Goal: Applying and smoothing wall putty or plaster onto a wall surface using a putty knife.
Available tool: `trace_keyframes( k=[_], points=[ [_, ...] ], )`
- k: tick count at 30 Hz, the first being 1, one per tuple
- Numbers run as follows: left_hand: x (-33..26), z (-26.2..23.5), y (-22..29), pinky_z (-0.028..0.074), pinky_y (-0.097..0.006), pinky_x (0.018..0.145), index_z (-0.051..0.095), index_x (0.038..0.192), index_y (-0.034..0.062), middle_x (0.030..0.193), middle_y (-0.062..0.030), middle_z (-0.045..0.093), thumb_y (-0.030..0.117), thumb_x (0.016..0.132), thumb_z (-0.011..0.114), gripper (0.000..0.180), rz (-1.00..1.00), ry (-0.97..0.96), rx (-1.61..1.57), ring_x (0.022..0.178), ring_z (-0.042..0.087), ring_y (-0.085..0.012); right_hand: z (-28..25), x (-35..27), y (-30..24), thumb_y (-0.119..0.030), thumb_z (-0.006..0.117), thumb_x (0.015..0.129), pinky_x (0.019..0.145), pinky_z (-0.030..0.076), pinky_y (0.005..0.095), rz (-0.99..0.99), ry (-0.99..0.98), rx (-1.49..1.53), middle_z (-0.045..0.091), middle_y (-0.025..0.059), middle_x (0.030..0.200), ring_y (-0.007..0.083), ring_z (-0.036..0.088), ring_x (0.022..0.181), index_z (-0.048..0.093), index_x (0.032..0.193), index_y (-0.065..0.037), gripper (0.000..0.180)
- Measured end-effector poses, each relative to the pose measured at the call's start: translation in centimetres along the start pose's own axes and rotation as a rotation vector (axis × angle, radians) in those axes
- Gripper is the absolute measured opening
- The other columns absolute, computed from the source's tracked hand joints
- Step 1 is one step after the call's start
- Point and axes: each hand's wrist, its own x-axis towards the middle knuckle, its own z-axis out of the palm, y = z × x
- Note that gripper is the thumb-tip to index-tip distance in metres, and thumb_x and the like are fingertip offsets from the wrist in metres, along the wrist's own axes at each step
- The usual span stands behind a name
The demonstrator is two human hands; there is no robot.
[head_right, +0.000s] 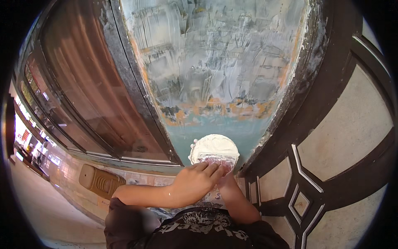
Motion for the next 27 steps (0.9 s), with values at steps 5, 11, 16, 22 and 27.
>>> trace_keyframes(
  k=[5,11,16,22,27],
  points=[
    [-1.1,-1.9,-2.5,0.057,-0.04,0.083,0.063,0.123,0.0043,0.119,-0.0126,0.069,0.024,0.087,0.069,0.041,-0.001,0.236,-0.16,0.106,0.068,-0.0344,-3.6,-1.3,0.7,-0.044,0.048,0.102,0.115,0.037,0.0503,-0.171,0.035,-0.515,0.045,0.015,0.149,0.035,0.045,0.136,0.04,0.148,-0.009,0.058],
    [-4.4,0.8,-8.5,0.054,-0.033,0.074,0.069,0.112,0.003,0.102,-0.0115,0.071,0.023,0.091,0.071,0.029,-0.428,0.551,-0.631,0.087,0.069,-0.0238,0.3,0.0,0.6,-0.044,0.051,0.101,0.11,0.044,0.05,0.033,0.051,-0.028,0.048,0.0174,0.146,0.0345,0.049,0.133,0.042,0.146,-0.007,0.059],
    [-6.1,11.3,-10.7,0.047,-0.024,0.07,0.068,0.113,0.0017,0.09,-0.0005,0.068,0.019,0.099,0.064,0.022,-0.799,0.55,-1.144,0.077,0.06,-0.0083,-4.5,-0.9,0.6,-0.043,0.044,0.103,0.112,0.042,0.0483,0.071,0.014,0.123,0.046,0.0187,0.148,0.034,0.048,0.134,0.04,0.148,-0.005,0.059],
    [-4.4,17.5,-9.2,0.029,-0.025,0.055,0.069,0.099,0.0014,0.069,0.0056,0.047,0.045,0.107,0.043,0.051,-0.994,0.598,-1.677,0.061,0.038,-0.0065,-2.5,0.1,1.6,-0.048,0.047,0.101,0.099,0.052,0.0417,0.072,0.1,-0.054,0.053,0.0189,0.141,0.0308,0.058,0.121,0.045,0.144,-0.003,0.062],
    [-4.3,18.1,-8.3,0.035,-0.027,0.061,0.066,0.101,-0.0012,0.077,0.0014,0.052,0.053,0.107,0.035,0.063,-0.965,0.696,-1.823,0.067,0.044,-0.0095,-3.9,0.4,1.6,-0.048,0.049,0.1,0.095,0.055,0.0414,0.067,0.122,-0.211,0.059,0.0193,0.133,0.0324,0.062,0.115,0.05,0.139,-0.001,0.061]
  ],
)
